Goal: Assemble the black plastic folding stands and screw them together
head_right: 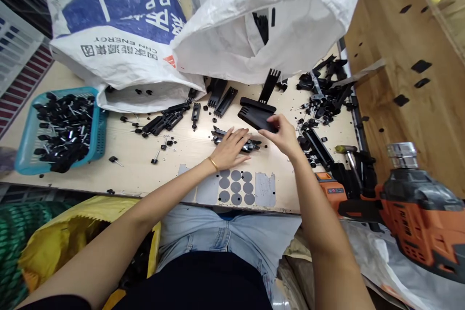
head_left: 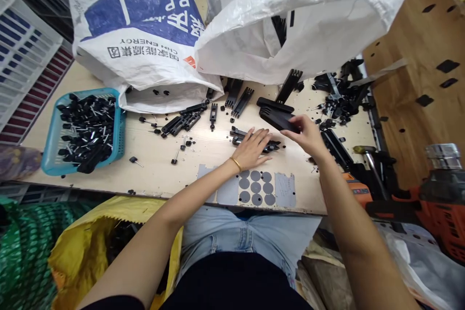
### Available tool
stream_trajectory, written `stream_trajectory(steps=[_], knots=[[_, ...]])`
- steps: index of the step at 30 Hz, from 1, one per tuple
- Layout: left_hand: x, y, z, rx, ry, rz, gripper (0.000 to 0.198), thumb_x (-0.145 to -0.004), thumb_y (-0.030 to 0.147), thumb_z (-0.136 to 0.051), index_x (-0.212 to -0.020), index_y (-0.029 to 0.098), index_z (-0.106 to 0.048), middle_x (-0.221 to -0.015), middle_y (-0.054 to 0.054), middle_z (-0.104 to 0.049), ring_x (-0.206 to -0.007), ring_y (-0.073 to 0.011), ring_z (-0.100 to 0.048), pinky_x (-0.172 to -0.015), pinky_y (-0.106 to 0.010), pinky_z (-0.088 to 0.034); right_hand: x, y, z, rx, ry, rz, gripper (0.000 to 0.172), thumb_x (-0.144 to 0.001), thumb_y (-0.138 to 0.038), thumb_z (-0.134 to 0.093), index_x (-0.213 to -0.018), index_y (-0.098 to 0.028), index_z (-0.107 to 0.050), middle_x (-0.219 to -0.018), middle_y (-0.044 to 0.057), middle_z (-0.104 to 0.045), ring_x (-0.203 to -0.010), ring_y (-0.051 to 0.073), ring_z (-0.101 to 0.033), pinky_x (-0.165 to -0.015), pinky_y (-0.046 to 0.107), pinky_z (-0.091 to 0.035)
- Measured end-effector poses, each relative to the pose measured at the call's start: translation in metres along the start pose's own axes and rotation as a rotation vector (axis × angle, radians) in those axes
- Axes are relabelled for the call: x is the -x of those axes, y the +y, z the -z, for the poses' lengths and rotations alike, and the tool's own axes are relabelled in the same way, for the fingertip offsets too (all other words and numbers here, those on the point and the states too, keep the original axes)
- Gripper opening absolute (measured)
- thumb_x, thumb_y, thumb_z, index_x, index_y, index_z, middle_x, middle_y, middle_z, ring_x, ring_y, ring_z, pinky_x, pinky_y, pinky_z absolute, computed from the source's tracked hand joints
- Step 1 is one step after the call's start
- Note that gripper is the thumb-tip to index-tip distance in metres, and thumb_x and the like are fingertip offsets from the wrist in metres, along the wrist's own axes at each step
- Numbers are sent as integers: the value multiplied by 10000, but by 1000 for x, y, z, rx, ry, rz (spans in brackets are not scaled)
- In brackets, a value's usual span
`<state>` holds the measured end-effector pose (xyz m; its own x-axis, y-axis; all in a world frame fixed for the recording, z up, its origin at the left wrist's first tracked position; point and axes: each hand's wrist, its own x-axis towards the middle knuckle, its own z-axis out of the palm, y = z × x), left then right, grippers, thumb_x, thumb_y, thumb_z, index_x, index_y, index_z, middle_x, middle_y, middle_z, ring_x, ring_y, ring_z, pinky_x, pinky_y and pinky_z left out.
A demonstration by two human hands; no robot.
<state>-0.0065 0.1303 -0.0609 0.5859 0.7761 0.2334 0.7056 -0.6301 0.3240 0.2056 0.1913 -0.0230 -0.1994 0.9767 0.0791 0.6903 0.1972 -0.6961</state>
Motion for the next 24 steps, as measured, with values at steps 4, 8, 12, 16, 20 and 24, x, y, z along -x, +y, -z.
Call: stream_trajectory(steps=[4, 8, 12, 16, 20, 24], knots=[[28, -31, 21, 100, 195, 178, 416, -944, 323, -397, -1308, 133, -462, -1352, -143, -519, -1301, -247, -431, -1139, -460, -263, 87, -4, 3, -69, -236, 61, 394, -763, -479, -658, -1015, -204, -529, -1026, 93, -604, -955, 235, -577, -848, 383, -456], [31, -99, 35, 132, 378, 676, 496, -864, 366, -542, -1275, 97, -472, -1281, -204, -526, -1241, -320, -450, -1058, -501, -324, 139, -4, -29, 181, -305, 26, 332, -798, -442, -626, -977, -179, -532, -1011, 127, -591, -964, 274, -528, -854, 428, -412], [15, -151, 33, 124, 190, 860, 563, -780, 464, -658, -1183, 86, -550, -1221, -189, -538, -1185, -310, -468, -1028, -487, -311, 137, -4, -42, 284, -382, 66, 404, -778, -462, -656, -1041, -180, -536, -1061, 125, -572, -998, 285, -490, -868, 410, -376], [22, -144, 56, 33, 107, 855, 458, -872, 389, -531, -1172, 45, -572, -1088, -115, -591, -1081, -202, -487, -981, -392, -327, 127, -13, -38, 314, -432, 102, 388, -766, -461, -682, -1007, -178, -570, -1043, 119, -583, -982, 283, -480, -856, 391, -359], [70, -87, 73, 29, 161, 699, 347, -880, 312, -435, -1102, 113, -612, -856, -56, -589, -838, -200, -534, -783, -334, -389, 132, -23, -38, 286, -467, 147, 308, -778, -347, -697, -967, -154, -550, -964, 96, -597, -891, 231, -502, -793, 331, -370], [115, -30, 40, 223, 48, 459, 323, -903, 340, -392, -1012, 149, -628, -782, -51, -576, -734, -203, -542, -676, -310, -406, 137, -28, -40, 358, -396, 257, 188, -846, -207, -610, -1017, -153, -553, -1003, 86, -606, -941, 215, -493, -857, 335, -354]])
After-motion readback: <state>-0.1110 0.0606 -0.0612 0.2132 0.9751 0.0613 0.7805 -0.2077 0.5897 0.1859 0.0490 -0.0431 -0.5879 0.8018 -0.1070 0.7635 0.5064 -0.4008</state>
